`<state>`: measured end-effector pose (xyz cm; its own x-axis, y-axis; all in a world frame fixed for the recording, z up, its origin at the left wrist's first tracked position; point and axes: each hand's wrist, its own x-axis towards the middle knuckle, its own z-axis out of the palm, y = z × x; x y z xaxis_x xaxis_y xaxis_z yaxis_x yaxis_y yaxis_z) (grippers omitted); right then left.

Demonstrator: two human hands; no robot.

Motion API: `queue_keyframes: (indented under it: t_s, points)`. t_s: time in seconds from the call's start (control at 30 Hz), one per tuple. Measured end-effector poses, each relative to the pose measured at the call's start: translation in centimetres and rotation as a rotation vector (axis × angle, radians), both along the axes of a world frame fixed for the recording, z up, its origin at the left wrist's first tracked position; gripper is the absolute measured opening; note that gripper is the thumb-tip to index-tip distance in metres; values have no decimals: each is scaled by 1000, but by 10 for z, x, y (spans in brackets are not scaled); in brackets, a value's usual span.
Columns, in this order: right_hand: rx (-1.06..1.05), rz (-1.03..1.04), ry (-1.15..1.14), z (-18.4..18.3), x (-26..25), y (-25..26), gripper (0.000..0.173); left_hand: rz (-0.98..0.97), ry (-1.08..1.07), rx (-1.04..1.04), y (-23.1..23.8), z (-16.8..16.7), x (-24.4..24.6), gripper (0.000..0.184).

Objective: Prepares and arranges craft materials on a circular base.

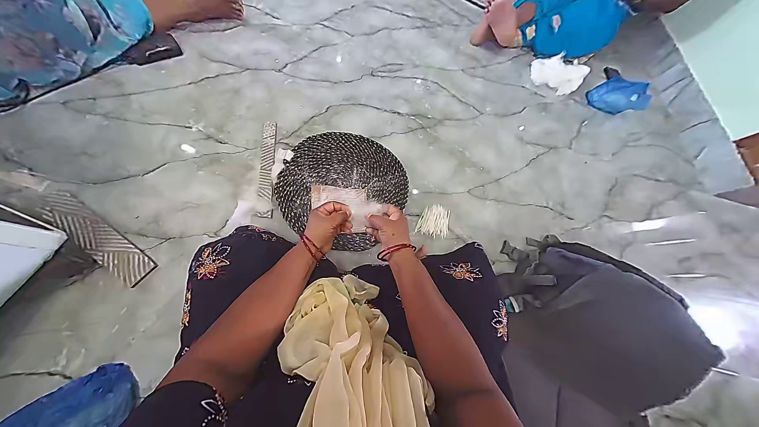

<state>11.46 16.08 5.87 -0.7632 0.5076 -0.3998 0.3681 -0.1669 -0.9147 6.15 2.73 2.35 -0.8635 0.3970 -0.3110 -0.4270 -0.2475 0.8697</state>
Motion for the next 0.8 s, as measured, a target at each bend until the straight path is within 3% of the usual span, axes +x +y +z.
queue_keyframes:
  t_s: [0.27, 0.33, 0.5, 0.67, 0.8]
  points:
    - [-37, -97, 32, 3, 0, 0, 48, 69, -20, -38, 2, 2, -1, 8]
    - [-73, -106, 45, 4, 0, -1, 43, 74, -16, -39, 2, 2, -1, 6]
    - [-105, -144, 25, 3, -2, -1, 11, 65, 14, -71, 2, 5, -1, 9]
    - [-114, -160, 19, 4, 0, -4, 9, 70, -6, -12, 2, 3, -1, 3]
    - [-59, -169, -8, 0, -1, -3, 11, 57, -3, -116, 1, 7, -1, 13]
